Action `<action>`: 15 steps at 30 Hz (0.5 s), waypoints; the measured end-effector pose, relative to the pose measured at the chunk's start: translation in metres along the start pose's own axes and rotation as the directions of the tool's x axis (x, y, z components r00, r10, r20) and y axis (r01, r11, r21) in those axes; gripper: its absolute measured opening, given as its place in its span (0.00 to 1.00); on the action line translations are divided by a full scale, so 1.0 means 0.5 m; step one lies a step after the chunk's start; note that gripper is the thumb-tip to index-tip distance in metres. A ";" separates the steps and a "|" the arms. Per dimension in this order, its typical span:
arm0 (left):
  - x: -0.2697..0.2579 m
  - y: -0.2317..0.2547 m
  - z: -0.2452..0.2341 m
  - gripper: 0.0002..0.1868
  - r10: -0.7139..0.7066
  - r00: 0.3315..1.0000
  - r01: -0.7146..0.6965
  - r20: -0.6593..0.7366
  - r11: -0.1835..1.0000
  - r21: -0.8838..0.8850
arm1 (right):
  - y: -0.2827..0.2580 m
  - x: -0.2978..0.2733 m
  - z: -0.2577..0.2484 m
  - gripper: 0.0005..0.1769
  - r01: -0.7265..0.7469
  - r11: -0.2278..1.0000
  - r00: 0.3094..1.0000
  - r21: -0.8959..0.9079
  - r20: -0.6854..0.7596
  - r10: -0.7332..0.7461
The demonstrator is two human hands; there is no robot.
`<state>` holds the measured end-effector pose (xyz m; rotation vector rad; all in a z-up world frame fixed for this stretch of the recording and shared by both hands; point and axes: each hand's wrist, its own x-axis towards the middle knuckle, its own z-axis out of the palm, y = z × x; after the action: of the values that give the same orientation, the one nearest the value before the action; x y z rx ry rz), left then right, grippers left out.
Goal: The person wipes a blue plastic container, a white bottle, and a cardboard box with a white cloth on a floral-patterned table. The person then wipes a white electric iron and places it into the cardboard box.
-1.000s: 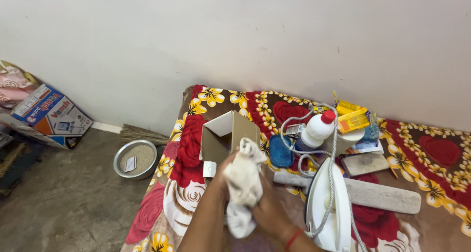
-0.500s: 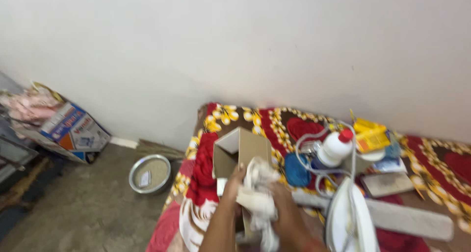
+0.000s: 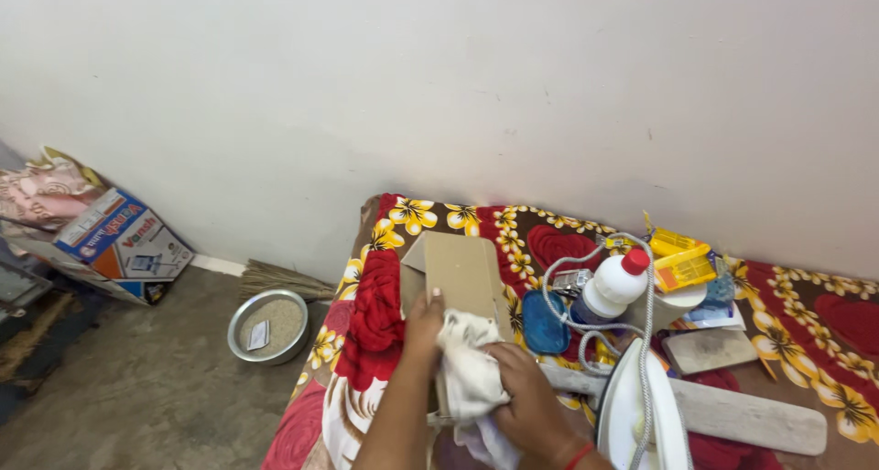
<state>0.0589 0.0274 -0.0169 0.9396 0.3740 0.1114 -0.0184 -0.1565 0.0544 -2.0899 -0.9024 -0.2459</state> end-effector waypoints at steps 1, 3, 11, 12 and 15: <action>0.003 0.001 -0.006 0.20 0.099 0.995 -0.098 -0.003 0.986 0.134 | 0.010 0.004 -0.012 0.28 0.048 0.999 0.996 -0.003 0.076 -0.048; -0.007 0.003 -0.019 0.25 0.276 0.961 -0.265 0.032 0.878 0.399 | 0.042 0.025 -0.050 0.24 -0.181 0.982 0.983 0.047 -0.023 0.183; -0.003 -0.015 0.018 0.27 0.157 0.978 -0.184 0.138 0.962 0.204 | 0.083 0.095 -0.017 0.28 -0.184 0.951 0.870 0.249 -0.408 0.276; 0.002 -0.028 0.023 0.27 0.133 0.979 -0.162 0.156 0.968 0.191 | 0.070 0.077 0.017 0.30 -0.191 0.969 0.904 0.156 -0.356 0.236; 0.015 -0.056 0.018 0.28 0.100 0.979 -0.128 0.178 0.980 0.154 | 0.068 0.063 0.090 0.37 -0.154 0.982 0.978 -0.109 -0.156 0.136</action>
<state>0.0675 0.0058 -0.0365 1.1264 0.1726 0.1059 0.0215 -0.1196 0.0190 -2.2053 -0.6569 -0.3815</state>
